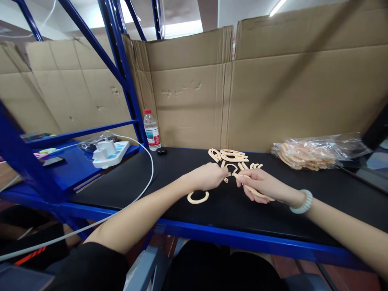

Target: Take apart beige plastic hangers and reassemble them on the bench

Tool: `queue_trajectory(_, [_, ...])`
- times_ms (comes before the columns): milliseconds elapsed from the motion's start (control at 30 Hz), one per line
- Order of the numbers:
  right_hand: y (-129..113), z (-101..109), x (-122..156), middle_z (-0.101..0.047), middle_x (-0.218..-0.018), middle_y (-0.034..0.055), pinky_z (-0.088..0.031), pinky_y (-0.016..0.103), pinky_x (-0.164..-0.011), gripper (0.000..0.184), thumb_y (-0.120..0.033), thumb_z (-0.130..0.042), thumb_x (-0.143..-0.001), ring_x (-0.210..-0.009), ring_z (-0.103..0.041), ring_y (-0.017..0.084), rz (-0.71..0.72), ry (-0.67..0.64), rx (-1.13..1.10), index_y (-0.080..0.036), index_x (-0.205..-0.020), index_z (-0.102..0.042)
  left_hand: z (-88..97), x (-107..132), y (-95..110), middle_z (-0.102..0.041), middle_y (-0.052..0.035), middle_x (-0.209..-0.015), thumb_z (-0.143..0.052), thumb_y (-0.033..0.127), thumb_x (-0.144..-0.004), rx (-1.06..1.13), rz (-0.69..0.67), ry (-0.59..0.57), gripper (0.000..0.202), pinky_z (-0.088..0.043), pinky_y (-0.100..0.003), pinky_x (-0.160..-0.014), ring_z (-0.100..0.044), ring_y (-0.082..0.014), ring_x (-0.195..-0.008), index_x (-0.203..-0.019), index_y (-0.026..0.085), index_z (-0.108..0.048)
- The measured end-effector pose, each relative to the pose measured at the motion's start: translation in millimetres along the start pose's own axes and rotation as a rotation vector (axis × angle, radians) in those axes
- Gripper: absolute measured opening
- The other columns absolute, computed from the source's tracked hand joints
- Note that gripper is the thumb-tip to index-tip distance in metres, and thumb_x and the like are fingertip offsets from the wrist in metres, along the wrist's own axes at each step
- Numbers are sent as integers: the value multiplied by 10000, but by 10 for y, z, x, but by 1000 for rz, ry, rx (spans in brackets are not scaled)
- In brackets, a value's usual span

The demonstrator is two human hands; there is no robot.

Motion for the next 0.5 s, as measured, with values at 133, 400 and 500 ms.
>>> queue_trajectory(133, [-16, 30, -14, -591, -506, 9, -221, 157, -286, 324, -459, -435, -899, -277, -390, 63, -17, -49, -282, -150, -897, -530, 74, -4, -187, -623, -55, -633, -324, 268, -961, 34, 70, 45, 293, -417, -266, -559, -622, -207, -582, -877, 154, -582])
queue_trajectory(400, [34, 367, -57, -598, -624, 61, -410, 244, -429, 247, -312, -432, -855, -430, -490, 111, -35, 115, -502, -122, -833, -589, 21, -6, -387, -525, 21, -457, -344, 283, -947, 229, 235, 5, 292, -402, -248, -532, -552, -159, -433, -767, 174, -548])
queue_trajectory(500, [-81, 708, -26, -596, -735, 61, -493, 274, -628, 179, -297, -539, -833, -640, -565, 135, 125, 283, -480, -140, -767, -595, 24, -3, -447, -510, 27, -427, -321, 273, -944, 295, 277, 32, 306, -407, -249, -544, -557, -159, -436, -783, 172, -561])
Point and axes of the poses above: each hand's wrist, its own x-axis away from the middle knuckle, its own z-axis out of the back of the hand, y = z × x, the point moved 10 cm from there along -x, towards the middle knuckle
